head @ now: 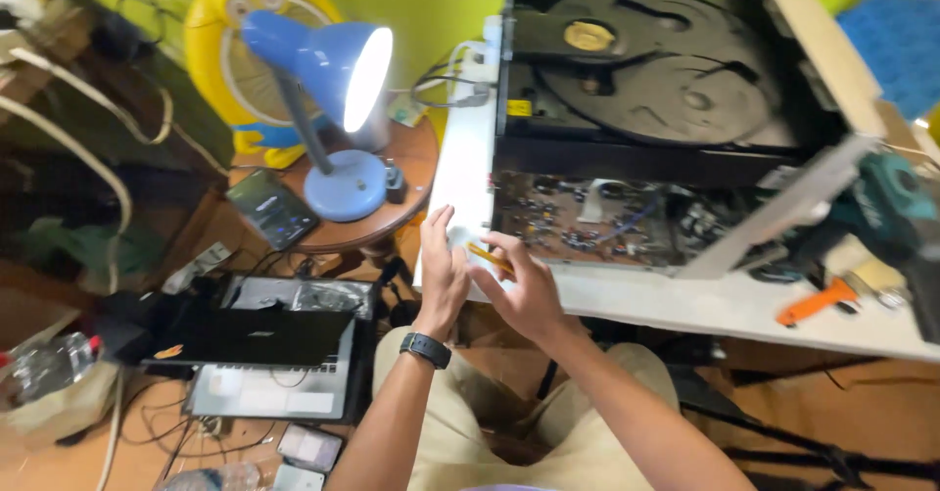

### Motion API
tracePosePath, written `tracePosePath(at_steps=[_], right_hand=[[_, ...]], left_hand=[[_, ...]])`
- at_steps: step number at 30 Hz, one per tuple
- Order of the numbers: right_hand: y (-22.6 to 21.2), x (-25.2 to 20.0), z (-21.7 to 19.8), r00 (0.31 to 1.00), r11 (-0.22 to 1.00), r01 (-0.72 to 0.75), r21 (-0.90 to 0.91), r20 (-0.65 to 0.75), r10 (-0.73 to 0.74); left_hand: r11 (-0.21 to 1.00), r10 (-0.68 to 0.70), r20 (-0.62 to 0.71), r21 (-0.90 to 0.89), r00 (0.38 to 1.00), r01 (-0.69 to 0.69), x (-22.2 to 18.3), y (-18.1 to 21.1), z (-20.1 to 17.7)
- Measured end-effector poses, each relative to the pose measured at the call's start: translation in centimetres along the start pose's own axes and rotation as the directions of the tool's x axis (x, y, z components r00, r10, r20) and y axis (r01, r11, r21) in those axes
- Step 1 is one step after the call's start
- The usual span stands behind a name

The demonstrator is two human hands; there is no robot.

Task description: Testing components on a circuit board inside an electronic device using a multimeter and a small probe tool.

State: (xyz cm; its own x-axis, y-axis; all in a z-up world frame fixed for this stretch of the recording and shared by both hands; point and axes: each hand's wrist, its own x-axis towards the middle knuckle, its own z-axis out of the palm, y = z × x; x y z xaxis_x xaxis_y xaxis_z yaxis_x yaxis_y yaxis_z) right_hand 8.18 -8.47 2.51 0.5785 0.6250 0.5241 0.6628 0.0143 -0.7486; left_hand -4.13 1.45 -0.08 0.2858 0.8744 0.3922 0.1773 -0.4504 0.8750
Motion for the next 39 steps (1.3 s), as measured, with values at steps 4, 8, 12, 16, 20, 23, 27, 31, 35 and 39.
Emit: tracePosePath(at_steps=[4,8,12,16,20,23,27,31,35,39], right_hand=[[-3.2,2.5,6.1,0.981,0.990,0.124,0.074,0.138,-0.133],[-2.7,5.3,13.1,0.945,0.979,0.179,0.101,0.259,-0.199],[-1.6,8.7,16.8,0.891,0.990,0.142,0.007,0.434,-0.131],[-1.9,10.1,18.7,0.817,0.994,0.057,-0.091,0.577,0.006],[-0.8,9.3,20.3,0.852,0.964,0.081,-0.255,0.519,0.066],[-2.6,7.0,17.7,0.930,0.995,0.063,-0.072,0.366,-0.032],[-6.2,3.3,11.4,0.973,0.992,-0.030,0.123,0.233,0.000],[-4.9,-0.4,5.0,0.977,0.992,-0.113,0.056,0.189,0.101],[-4.4,-2.4,-2.8,0.968,0.994,-0.106,0.002,0.229,0.102],[0.0,-4.0,-7.9,0.989,0.996,-0.082,-0.029,0.122,0.085]], left_hand=[[0.999,-0.027,-0.071,-0.019,0.997,0.026,2.2,-1.8,-2.8],[0.998,-0.050,-0.123,0.021,0.991,0.053,3.7,-3.7,-5.8],[0.984,-0.167,-0.110,0.042,0.980,0.172,3.9,-4.7,-8.4],[0.957,-0.290,-0.027,-0.011,0.957,0.290,4.1,-4.4,-10.4],[0.937,-0.348,0.024,-0.033,0.937,0.348,3.9,-5.1,-10.9],[0.961,-0.276,0.012,-0.014,0.961,0.276,3.1,-4.4,-10.0],[0.952,-0.136,0.151,-0.255,0.979,0.171,1.7,-1.9,-9.2],[0.941,-0.162,0.293,-0.243,0.942,0.237,-0.7,-2.2,-7.0],[0.972,-0.119,0.337,-0.151,0.934,0.178,-3.8,-0.1,-2.9],[0.998,0.035,0.311,-0.060,0.950,-0.017,-6.8,3.4,2.1]])
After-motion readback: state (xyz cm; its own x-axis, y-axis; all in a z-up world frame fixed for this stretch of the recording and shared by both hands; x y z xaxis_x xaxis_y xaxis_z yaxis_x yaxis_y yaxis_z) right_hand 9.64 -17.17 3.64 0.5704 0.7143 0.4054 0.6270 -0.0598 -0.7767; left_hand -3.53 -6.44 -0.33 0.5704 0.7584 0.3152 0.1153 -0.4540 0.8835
